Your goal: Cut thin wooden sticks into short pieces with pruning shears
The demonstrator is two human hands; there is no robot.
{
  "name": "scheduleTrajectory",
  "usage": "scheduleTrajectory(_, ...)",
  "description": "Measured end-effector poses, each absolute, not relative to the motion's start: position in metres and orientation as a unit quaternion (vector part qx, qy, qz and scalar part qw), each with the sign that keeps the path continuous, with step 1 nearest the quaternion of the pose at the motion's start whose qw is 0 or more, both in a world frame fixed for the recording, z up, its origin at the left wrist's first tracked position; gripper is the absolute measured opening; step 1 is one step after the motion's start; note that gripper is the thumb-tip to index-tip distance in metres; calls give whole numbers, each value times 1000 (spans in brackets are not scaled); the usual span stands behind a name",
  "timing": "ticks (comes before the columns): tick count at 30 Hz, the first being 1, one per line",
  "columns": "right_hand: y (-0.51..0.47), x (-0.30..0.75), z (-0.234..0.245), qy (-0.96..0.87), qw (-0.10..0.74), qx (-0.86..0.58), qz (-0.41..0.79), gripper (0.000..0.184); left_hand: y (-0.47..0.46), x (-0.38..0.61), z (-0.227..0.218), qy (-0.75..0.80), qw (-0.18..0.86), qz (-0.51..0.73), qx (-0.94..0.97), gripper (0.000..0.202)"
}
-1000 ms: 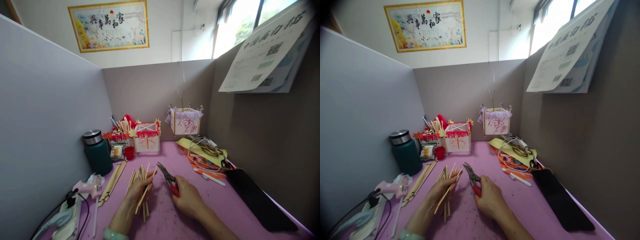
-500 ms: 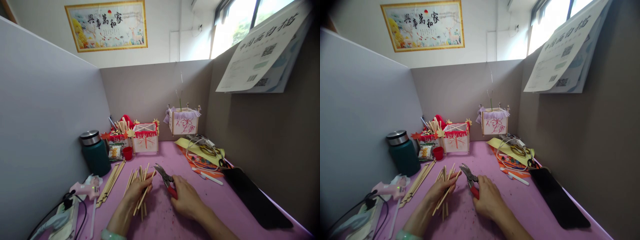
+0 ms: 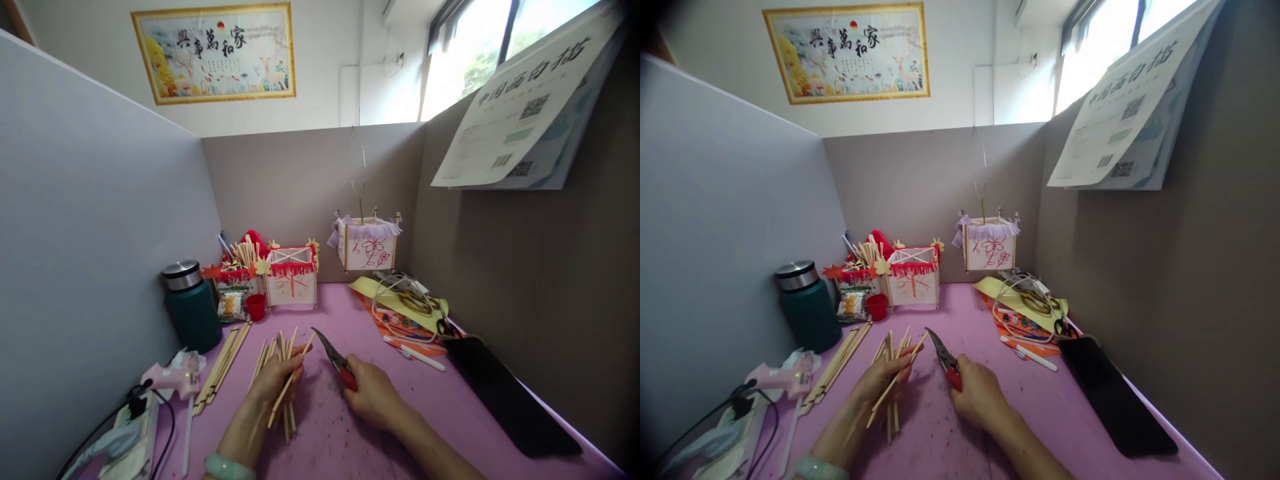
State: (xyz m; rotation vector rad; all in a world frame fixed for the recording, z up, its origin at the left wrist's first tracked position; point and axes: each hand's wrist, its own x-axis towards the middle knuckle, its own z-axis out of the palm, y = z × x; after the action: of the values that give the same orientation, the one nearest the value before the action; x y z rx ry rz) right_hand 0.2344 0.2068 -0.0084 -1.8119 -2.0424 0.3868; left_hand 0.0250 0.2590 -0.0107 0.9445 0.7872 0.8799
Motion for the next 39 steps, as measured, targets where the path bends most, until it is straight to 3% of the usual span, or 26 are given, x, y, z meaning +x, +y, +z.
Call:
scheduleTrajectory(4, 202, 235, -5, -725, 245, -622, 163, 20, 256, 26, -6, 347, 731, 413, 418, 65)
scheduleTrajectory(12, 195, 232, -1, -741, 257, -603, 146, 33, 252, 27, -2, 366, 709, 417, 436, 63)
scheduleTrajectory(22, 202, 231, -2, -730, 198, -640, 136, 18, 245, 28, 8, 336, 730, 421, 421, 70)
scheduleTrajectory(29, 205, 235, -7, -714, 241, -635, 170, 14, 244, 30, 9, 334, 742, 425, 398, 68)
scheduleTrajectory(35, 206, 237, -9, -716, 259, -624, 175, 17, 246, 27, 9, 334, 752, 441, 359, 28)
scheduleTrajectory(39, 204, 237, -10, -722, 260, -616, 178, 18, 241, 25, 17, 265, 782, 436, 358, 30)
